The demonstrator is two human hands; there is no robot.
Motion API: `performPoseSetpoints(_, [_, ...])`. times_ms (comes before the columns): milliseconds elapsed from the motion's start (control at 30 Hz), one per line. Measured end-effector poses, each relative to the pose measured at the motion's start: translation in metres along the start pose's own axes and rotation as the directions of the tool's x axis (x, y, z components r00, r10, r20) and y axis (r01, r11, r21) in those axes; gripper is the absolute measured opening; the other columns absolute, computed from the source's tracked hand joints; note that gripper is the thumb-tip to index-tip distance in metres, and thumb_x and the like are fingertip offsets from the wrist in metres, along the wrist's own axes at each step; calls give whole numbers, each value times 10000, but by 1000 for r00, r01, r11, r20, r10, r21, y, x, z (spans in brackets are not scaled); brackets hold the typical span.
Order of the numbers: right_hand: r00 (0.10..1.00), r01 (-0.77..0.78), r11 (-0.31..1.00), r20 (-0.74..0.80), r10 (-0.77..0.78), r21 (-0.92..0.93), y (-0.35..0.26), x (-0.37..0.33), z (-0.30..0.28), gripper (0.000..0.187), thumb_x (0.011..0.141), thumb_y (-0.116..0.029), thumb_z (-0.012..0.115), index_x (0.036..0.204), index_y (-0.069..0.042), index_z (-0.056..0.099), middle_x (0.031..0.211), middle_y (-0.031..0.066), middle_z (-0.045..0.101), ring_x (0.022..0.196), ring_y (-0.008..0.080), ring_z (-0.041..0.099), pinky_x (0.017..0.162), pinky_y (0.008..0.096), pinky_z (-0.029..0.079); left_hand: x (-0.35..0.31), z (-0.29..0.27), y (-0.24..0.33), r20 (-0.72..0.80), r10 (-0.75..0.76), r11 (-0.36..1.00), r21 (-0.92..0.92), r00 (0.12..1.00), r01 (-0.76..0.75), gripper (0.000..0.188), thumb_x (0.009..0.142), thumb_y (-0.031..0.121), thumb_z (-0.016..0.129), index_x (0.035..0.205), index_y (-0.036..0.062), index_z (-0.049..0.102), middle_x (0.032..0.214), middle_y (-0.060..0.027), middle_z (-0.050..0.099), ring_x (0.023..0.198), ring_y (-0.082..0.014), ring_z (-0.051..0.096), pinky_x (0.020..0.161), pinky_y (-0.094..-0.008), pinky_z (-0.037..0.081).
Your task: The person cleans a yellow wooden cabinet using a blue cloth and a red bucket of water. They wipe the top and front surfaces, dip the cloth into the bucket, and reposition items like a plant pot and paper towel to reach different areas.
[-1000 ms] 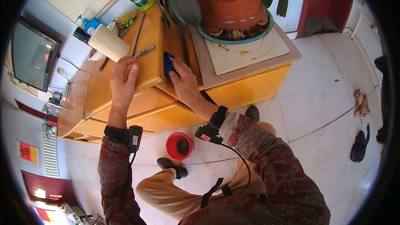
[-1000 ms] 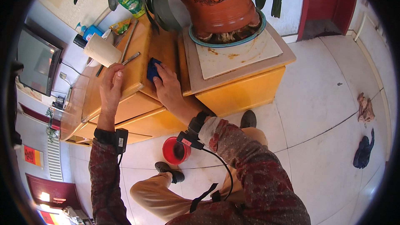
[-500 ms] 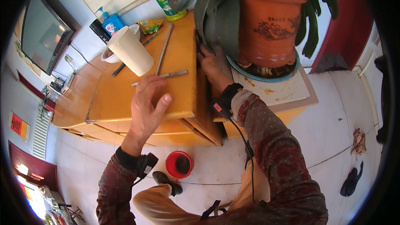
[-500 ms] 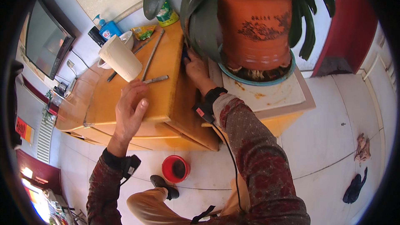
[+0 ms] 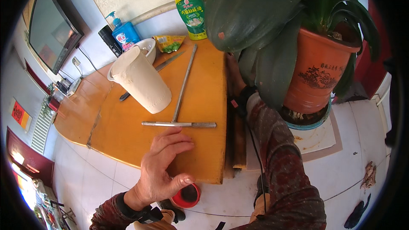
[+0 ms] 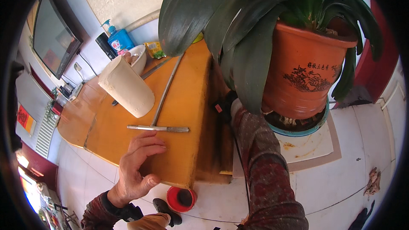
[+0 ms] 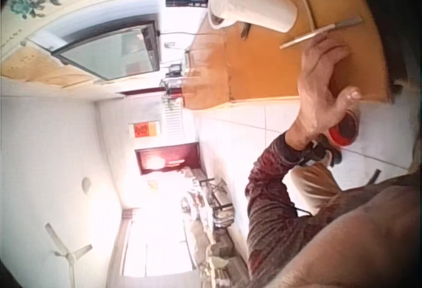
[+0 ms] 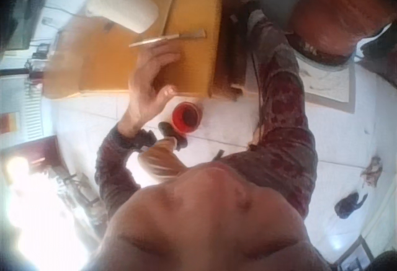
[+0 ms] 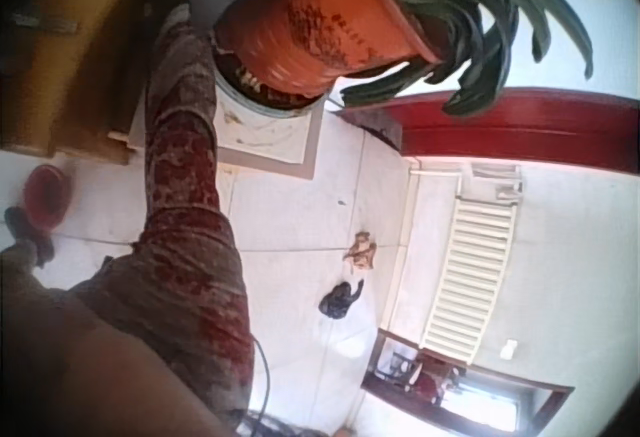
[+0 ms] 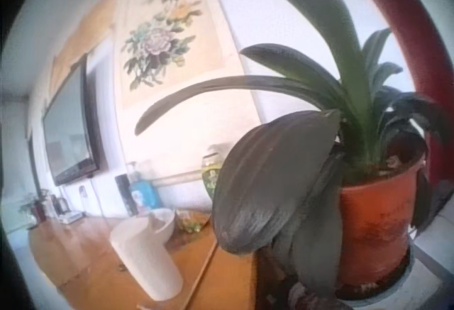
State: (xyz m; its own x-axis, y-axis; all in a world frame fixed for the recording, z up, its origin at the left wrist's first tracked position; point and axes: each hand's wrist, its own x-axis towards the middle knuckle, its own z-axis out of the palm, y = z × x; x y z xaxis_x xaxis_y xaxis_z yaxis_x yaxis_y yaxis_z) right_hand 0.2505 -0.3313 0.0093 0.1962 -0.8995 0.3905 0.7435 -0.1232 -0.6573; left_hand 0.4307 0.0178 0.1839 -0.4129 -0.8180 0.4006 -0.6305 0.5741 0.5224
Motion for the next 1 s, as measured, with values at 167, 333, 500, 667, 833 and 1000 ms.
performPoseSetpoints(167, [996, -83, 987, -41, 78, -141, -38, -12, 12, 530, 1050, -356, 355, 1474, -38, 332, 1498, 106, 372, 1363, 227, 359, 1122, 281, 296, 2, -1, 0, 17, -13, 1000, 7, 1000, 13, 761, 831, 692, 594, 1060, -32, 649, 1132, -177, 609, 1213, -397, 492, 1018, -475, 400])
performPoseSetpoints(333, [986, -132, 951, -134, 98, -278, -44, -29, -2, 511, 1036, -343, 365, 1446, -39, 360, 1477, 116, 391, 1348, 240, 377, 1117, 295, 305, 3, 1, -1, 1, -3, 1000, 21, 1000, 3, 736, 828, 678, 613, 1058, -20, 656, 1124, -168, 616, 1219, -399, 494, 1007, -472, 410])
performPoseSetpoints(500, [975, -161, 926, -200, 96, -342, -43, -48, -6, 492, 1022, -331, 375, 1419, -39, 388, 1456, 126, 410, 1332, 252, 394, 1113, 309, 313, 3, 1, -1, 12, -12, 1000, 27, 1000, 12, 720, 825, 659, 632, 1055, -23, 656, 1123, -170, 616, 1225, -403, 489, 1007, -473, 408])
performPoseSetpoints(667, [974, -152, 900, -215, 67, -408, -38, -36, -4, 474, 1009, -318, 384, 1391, -40, 417, 1435, 136, 430, 1317, 265, 411, 1108, 322, 322, 5, 0, 1, 27, -10, 999, 52, 1000, 8, 699, 810, 622, 672, 1056, -32, 657, 1127, -172, 619, 1226, -411, 490, 1008, -473, 414])
performPoseSetpoints(833, [974, -138, 881, -224, 38, -451, -32, -27, -6, 457, 995, -306, 394, 1364, -40, 445, 1414, 145, 449, 1302, 277, 429, 1103, 336, 331, 7, -2, 1, 18, 20, 995, 93, 1000, -22, 680, 776, 574, 740, 1046, -44, 658, 1130, -174, 620, 1220, -418, 503, 1007, -470, 429])
performPoseSetpoints(1000, [964, -173, 830, -264, 33, -530, -35, -35, -13, 441, 981, -293, 404, 1336, -40, 473, 1393, 155, 468, 1287, 289, 446, 1098, 350, 339, 6, 1, 0, 10, 39, 995, 96, 999, -40, 683, 786, 577, 729, 1039, -53, 652, 1126, -178, 615, 1210, -421, 510, 1002, -473, 434])
